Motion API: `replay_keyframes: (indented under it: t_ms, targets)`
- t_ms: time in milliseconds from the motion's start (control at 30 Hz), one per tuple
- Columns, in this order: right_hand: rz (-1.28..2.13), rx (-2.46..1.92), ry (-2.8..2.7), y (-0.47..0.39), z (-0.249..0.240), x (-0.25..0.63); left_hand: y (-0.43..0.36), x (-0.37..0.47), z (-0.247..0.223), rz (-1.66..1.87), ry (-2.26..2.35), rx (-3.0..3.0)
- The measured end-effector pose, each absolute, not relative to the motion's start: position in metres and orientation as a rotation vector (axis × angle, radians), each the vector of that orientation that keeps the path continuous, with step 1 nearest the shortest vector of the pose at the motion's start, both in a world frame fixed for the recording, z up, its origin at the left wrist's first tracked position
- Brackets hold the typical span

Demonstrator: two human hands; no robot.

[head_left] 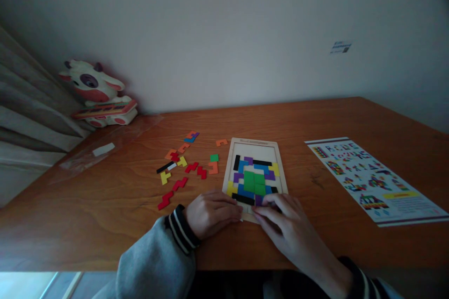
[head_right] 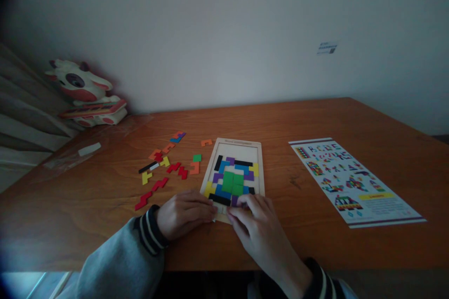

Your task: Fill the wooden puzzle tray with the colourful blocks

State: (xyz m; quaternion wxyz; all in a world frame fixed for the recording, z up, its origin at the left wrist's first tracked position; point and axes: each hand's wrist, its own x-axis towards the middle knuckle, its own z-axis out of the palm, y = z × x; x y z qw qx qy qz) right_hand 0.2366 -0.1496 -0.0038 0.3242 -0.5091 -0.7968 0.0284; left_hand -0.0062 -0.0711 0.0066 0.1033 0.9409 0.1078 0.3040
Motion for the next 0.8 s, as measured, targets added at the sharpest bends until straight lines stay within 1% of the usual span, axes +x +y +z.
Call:
replay_keyframes:
  t_ms: [167,400,800]
  targets:
    - [0.033,-1.301,-2.165,-0.153,-0.003,0.238,-0.072,-0.010,0.010,0.873,0.290,2.804]
    - [0.038,-1.061,-2.296,-0.151,0.006,0.229,-0.068,-0.021,0.013,0.879,0.386,2.794]
    - [0.067,-1.048,-2.295,-0.152,0.005,0.233,-0.069,-0.024,0.014,0.850,0.355,2.836]
